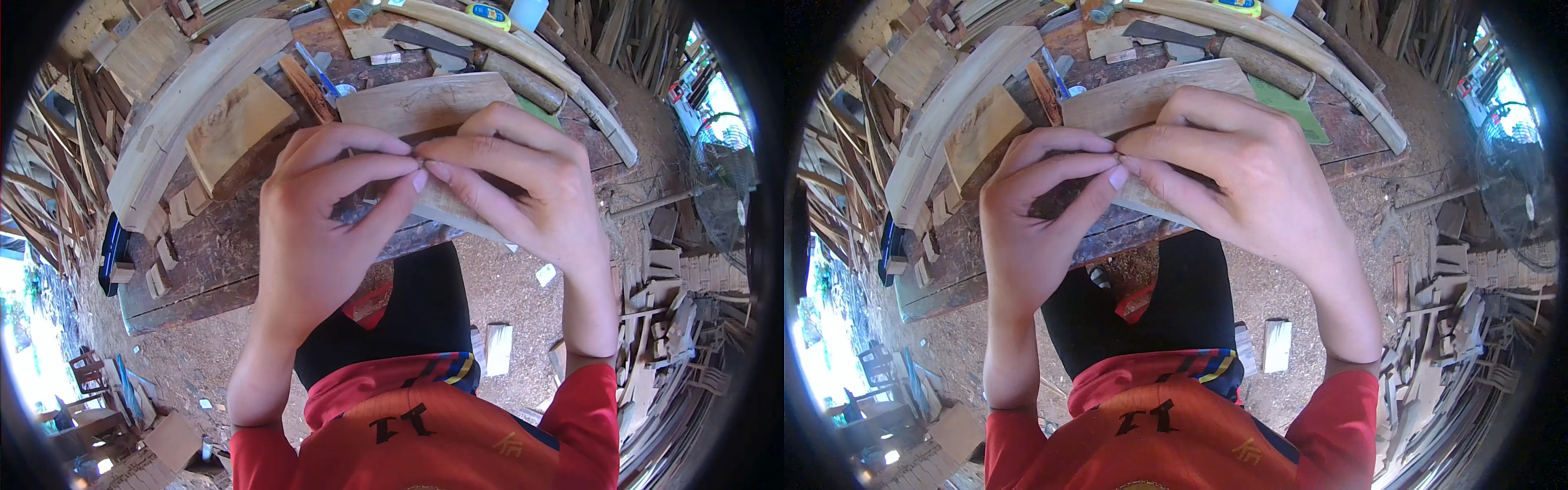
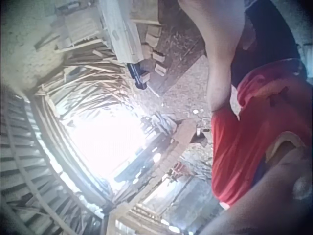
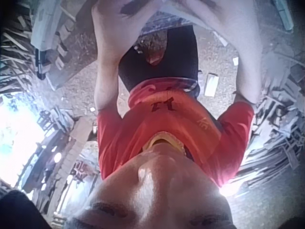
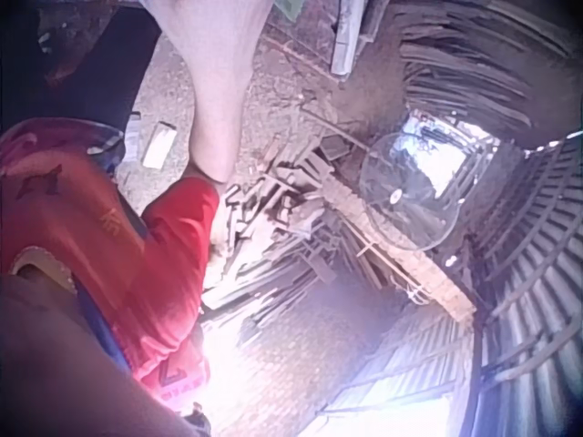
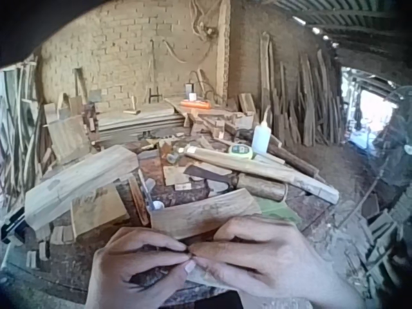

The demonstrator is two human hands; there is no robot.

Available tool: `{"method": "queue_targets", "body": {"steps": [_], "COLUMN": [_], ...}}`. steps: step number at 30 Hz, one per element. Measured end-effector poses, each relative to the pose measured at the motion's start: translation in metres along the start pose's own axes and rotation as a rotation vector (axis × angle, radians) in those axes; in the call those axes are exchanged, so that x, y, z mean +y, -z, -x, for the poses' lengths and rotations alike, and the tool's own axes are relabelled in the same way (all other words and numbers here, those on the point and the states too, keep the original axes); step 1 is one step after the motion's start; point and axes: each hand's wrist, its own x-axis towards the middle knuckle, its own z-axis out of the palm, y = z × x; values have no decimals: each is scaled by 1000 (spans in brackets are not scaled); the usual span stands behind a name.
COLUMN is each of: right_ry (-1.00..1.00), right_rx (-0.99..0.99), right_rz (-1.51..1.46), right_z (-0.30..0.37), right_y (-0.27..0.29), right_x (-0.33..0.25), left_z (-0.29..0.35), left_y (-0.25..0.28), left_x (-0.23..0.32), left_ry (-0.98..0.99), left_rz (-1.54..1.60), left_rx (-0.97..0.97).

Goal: Assemble small wooden components by hand and using a hammer.

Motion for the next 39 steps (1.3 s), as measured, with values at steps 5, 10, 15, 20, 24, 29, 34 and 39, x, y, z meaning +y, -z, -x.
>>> {"method": "queue_targets", "body": {"steps": [5,10,15,20,24,29,34,39], "right_ry": [6,-7,43,154,156,172,168,162], "right_rx": [118,130,47,10,27,27,48,56], "right_rz": [-17,-15,-47,8,16,52,43,38], "right_z": [-6,-4,1,4,6,8,9,10], "right_y": [2,5,6,3,1,2,0,0], "right_x": [4,8,10,10,11,11,12,11], "left_z": [2,0,1,2,2,0,0,-1], "left_y": [3,1,3,6,4,1,0,0], "left_x": [-2,0,-1,0,1,-1,1,2], "left_ry": [60,16,-22,-42,-84,-149,-143,-144], "left_rz": [50,0,-31,-72,-116,-142,-121,-123], "left_rx": [-3,-25,-33,-34,-14,30,33,30]}}
